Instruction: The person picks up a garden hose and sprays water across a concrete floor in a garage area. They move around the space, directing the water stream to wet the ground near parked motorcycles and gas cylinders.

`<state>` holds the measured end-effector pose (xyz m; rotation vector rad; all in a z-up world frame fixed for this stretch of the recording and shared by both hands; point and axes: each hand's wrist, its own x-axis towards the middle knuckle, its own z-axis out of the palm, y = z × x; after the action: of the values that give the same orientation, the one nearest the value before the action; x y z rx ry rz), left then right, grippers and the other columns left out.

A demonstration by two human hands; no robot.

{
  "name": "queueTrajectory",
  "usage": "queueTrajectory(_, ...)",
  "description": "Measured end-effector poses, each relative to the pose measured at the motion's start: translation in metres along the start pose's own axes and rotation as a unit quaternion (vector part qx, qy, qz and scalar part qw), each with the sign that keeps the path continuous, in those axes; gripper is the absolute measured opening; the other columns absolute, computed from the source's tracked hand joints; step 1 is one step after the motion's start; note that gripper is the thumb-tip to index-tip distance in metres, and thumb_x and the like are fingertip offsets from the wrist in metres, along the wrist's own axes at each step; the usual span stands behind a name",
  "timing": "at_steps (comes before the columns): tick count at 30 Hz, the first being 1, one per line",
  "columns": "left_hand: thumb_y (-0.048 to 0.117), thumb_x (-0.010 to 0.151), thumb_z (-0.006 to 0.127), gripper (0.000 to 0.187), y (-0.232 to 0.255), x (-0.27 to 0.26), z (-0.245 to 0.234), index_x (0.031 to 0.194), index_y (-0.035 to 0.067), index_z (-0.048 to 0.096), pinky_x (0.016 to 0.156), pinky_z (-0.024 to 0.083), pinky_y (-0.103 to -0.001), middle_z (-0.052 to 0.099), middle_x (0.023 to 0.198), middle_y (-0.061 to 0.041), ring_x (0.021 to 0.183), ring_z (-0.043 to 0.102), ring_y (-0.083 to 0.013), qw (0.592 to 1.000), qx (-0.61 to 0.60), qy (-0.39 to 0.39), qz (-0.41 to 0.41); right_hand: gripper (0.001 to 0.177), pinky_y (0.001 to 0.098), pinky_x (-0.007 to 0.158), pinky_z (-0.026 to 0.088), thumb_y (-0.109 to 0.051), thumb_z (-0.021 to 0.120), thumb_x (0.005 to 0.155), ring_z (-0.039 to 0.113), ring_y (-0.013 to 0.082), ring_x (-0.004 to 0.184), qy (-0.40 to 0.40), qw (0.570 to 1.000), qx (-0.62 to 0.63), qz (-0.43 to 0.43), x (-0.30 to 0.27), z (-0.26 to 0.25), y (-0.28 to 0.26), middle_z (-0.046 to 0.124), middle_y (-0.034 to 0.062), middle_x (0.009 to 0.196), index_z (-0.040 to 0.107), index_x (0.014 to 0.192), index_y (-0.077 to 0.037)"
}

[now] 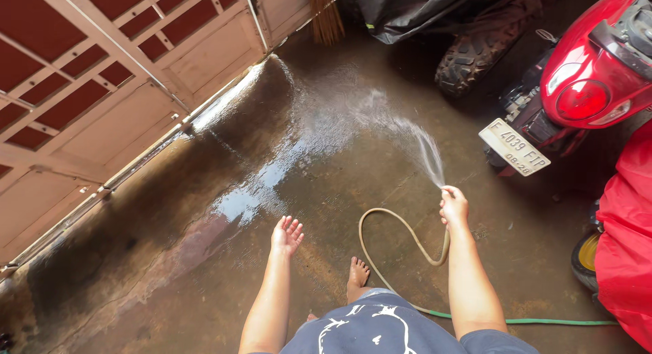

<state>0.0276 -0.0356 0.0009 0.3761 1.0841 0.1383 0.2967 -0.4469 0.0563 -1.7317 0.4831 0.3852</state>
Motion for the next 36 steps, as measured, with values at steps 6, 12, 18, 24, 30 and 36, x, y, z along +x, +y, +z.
queueTrajectory(6,0.046,0.097,0.06,0.029,-0.007,0.027,0.062,0.114,0.022,0.063,0.092,0.046,-0.046,0.066,0.107,0.0,0.1,0.063,-0.0217,1.0,0.026,-0.013,-0.004,0.016,0.0276,0.034,0.02,-0.02,0.056,0.102,0.034,0.0055,0.039,0.022,0.999,0.001,-0.038,0.046,-0.012,-0.048,0.051,-0.0023,0.066,0.065,0.116,-0.019)
queueTrajectory(12,0.046,0.096,0.062,0.028,-0.005,0.055,0.112,0.112,0.023,0.064,0.09,0.046,-0.045,0.067,0.102,0.001,0.099,0.064,-0.0209,0.998,0.061,-0.014,-0.021,0.016,0.027,0.033,0.019,-0.017,0.056,0.102,0.033,0.0045,0.039,-0.01,0.997,0.028,-0.066,0.072,-0.011,-0.05,0.05,-0.0033,0.066,0.066,0.114,-0.016)
queueTrajectory(18,0.046,0.096,0.063,0.027,0.012,0.087,0.157,0.11,0.023,0.065,0.089,0.046,-0.045,0.067,0.101,0.001,0.097,0.065,-0.0214,0.994,0.088,-0.045,-0.039,0.014,0.0256,0.037,0.028,-0.016,0.059,0.103,0.039,0.0033,0.045,0.005,0.991,0.007,-0.135,0.085,0.021,-0.041,0.052,-0.0037,0.067,0.07,0.111,-0.015)
queueTrajectory(24,0.046,0.095,0.064,0.026,0.06,0.128,0.19,0.108,0.024,0.066,0.089,0.046,-0.044,0.067,0.101,0.002,0.097,0.065,-0.0211,0.988,0.125,-0.063,-0.064,0.014,0.0241,0.043,0.032,-0.017,0.061,0.101,0.041,0.0026,0.05,0.009,0.992,-0.018,-0.126,0.09,0.076,-0.056,0.052,-0.0054,0.067,0.071,0.111,-0.016)
queueTrajectory(30,0.046,0.095,0.063,0.027,0.151,0.173,0.227,0.111,0.024,0.066,0.09,0.046,-0.045,0.067,0.104,0.001,0.1,0.065,-0.0211,0.98,0.178,-0.064,-0.069,0.015,0.0234,0.053,0.04,-0.016,0.062,0.1,0.049,0.0028,0.062,0.019,0.986,-0.022,-0.162,0.108,0.163,-0.091,0.056,-0.0065,0.072,0.071,0.112,-0.015)
queueTrajectory(36,0.046,0.096,0.063,0.028,0.241,0.223,0.253,0.112,0.024,0.064,0.09,0.046,-0.045,0.066,0.103,0.002,0.1,0.065,-0.0212,0.975,0.194,-0.084,-0.064,0.016,0.0263,0.054,0.04,-0.014,0.063,0.098,0.047,0.0057,0.062,0.031,0.992,-0.03,-0.119,0.129,0.25,-0.106,0.053,-0.0051,0.07,0.073,0.111,-0.014)
